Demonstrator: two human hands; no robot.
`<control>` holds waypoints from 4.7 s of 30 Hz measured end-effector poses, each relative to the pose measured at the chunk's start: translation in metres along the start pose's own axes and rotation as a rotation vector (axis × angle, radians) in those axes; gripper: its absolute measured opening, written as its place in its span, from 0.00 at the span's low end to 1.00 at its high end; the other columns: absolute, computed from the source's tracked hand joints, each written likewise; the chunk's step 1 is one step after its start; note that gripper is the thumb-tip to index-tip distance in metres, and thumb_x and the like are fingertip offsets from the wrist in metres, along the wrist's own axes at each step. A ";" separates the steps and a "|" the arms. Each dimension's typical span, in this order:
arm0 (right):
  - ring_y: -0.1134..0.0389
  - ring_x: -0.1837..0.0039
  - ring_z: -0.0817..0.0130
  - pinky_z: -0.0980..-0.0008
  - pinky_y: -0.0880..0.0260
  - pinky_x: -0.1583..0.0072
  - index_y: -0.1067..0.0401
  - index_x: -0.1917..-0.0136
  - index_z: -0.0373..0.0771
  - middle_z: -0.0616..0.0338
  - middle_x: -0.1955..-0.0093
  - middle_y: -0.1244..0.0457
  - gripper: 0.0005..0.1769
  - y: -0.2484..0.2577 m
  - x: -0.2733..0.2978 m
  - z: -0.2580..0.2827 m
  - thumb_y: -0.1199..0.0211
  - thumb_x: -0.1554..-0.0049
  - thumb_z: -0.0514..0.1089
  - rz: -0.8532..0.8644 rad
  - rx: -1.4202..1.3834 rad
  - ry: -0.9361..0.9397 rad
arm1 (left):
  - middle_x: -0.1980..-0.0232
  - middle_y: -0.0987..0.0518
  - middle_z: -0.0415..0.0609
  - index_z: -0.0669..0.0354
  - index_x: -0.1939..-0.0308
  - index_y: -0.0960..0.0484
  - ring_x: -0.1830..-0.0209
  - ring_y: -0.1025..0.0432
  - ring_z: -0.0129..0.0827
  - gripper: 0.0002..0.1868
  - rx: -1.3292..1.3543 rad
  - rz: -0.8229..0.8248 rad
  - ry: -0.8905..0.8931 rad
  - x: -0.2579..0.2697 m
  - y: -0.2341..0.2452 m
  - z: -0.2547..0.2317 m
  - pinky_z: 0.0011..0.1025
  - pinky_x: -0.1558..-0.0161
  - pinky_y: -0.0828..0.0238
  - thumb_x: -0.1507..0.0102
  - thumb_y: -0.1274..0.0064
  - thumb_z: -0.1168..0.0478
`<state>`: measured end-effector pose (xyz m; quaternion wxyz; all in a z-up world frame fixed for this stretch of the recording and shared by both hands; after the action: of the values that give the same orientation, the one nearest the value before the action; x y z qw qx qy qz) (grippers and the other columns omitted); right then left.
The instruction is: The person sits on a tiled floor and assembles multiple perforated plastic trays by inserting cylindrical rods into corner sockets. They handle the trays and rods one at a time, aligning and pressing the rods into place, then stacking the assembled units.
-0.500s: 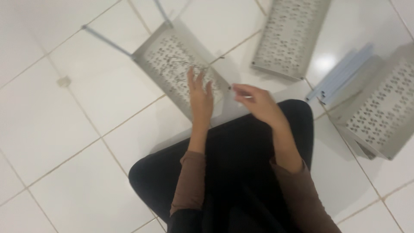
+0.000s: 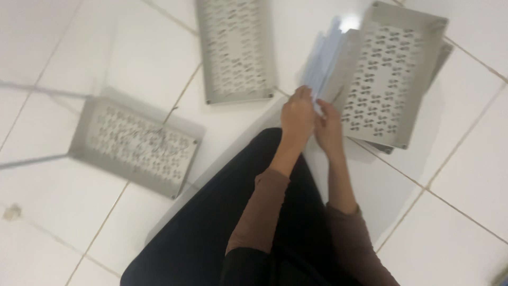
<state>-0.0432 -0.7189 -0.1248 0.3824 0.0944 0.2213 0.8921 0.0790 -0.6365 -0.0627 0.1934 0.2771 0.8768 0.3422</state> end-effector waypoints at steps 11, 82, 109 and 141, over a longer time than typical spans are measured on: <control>0.58 0.10 0.21 0.39 0.52 0.13 0.44 0.15 0.20 0.25 0.10 0.55 0.35 -0.041 0.005 -0.042 0.44 0.33 0.26 -0.010 0.287 0.099 | 0.39 0.21 0.61 0.62 0.45 0.21 0.40 0.20 0.58 0.14 -0.203 0.326 0.300 -0.024 -0.092 0.090 0.50 0.47 0.18 0.30 0.40 0.58; 0.23 0.46 0.49 0.55 0.24 0.43 0.31 0.36 0.34 0.49 0.48 0.27 0.16 -0.361 0.265 0.333 0.42 0.27 0.49 1.148 -0.061 0.621 | 0.53 0.10 0.58 0.66 0.45 0.11 0.54 0.11 0.40 0.16 0.288 -0.381 0.680 0.358 0.365 0.293 0.35 0.53 0.16 0.34 0.30 0.60; 0.22 0.43 0.60 0.66 0.19 0.43 0.26 0.35 0.38 0.56 0.42 0.28 0.12 -0.329 0.292 0.425 0.35 0.30 0.31 0.998 -0.138 0.846 | 0.53 0.12 0.60 0.60 0.55 0.13 0.56 0.17 0.59 0.11 -0.069 -0.332 0.562 0.356 0.358 0.322 0.51 0.56 0.20 0.33 0.32 0.56; 0.20 0.46 0.61 0.63 0.20 0.46 0.35 0.29 0.39 0.56 0.41 0.25 0.15 -0.385 0.262 0.423 0.39 0.26 0.39 1.033 -0.081 0.645 | 0.53 0.11 0.54 0.59 0.46 0.14 0.56 0.14 0.50 0.13 -0.011 -0.574 0.593 0.338 0.393 0.329 0.45 0.56 0.18 0.31 0.33 0.59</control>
<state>0.1659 -0.1582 0.0689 -0.1830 -0.0999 0.2175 0.9535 0.1313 -0.0242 -0.0626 0.0217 -0.0904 0.9343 0.3441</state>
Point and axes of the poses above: each hand's wrist, its own x-axis away from the middle knuckle, its own y-axis out of the back of the hand, z = x × y, the point moved 7 cm from there along -x, towards the middle knuckle
